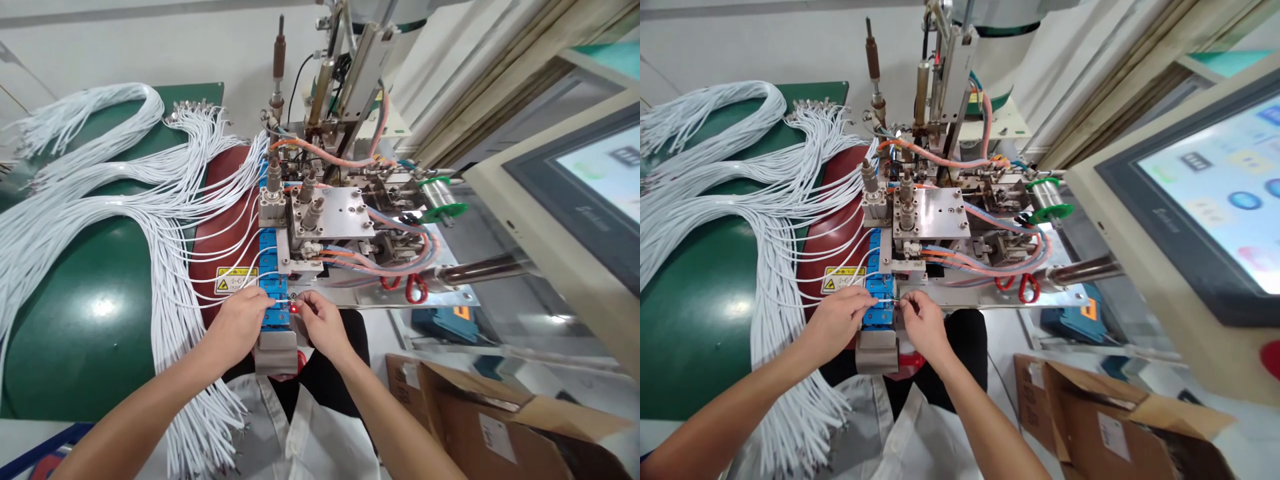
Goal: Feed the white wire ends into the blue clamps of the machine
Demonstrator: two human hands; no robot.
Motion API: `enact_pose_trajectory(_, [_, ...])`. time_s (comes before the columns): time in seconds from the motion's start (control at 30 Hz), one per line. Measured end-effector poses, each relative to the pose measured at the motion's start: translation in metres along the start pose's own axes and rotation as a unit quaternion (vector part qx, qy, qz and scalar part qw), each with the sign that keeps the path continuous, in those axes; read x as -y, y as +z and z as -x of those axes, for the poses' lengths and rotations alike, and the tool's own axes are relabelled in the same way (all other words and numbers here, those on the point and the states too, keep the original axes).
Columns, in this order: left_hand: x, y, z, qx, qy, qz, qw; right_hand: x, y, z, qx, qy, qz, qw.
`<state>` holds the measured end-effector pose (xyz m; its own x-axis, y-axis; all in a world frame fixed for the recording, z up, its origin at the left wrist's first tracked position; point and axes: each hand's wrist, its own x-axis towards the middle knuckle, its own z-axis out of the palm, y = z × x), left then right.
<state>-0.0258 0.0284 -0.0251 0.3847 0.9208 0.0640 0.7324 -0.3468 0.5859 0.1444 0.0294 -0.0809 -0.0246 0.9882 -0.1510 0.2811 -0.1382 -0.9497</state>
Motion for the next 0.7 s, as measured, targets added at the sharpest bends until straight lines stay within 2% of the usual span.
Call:
enact_pose_trajectory(0.17, [0.0,-0.001,-0.001,0.008,0.006,-0.011,1.0,0.003,0.0,0.0,-0.015,-0.087,0.101,0.991])
enact_pose_trajectory(0.3, [0.0,0.0,0.0,0.012,0.013,-0.018,1.0,0.005,0.006,-0.002,-0.004,-0.101,0.162,0.982])
enact_pose_trajectory(0.7, [0.001,0.003,0.004,-0.007,0.036,-0.042,0.998,-0.004,0.018,0.002,-0.019,-0.06,0.047,0.997])
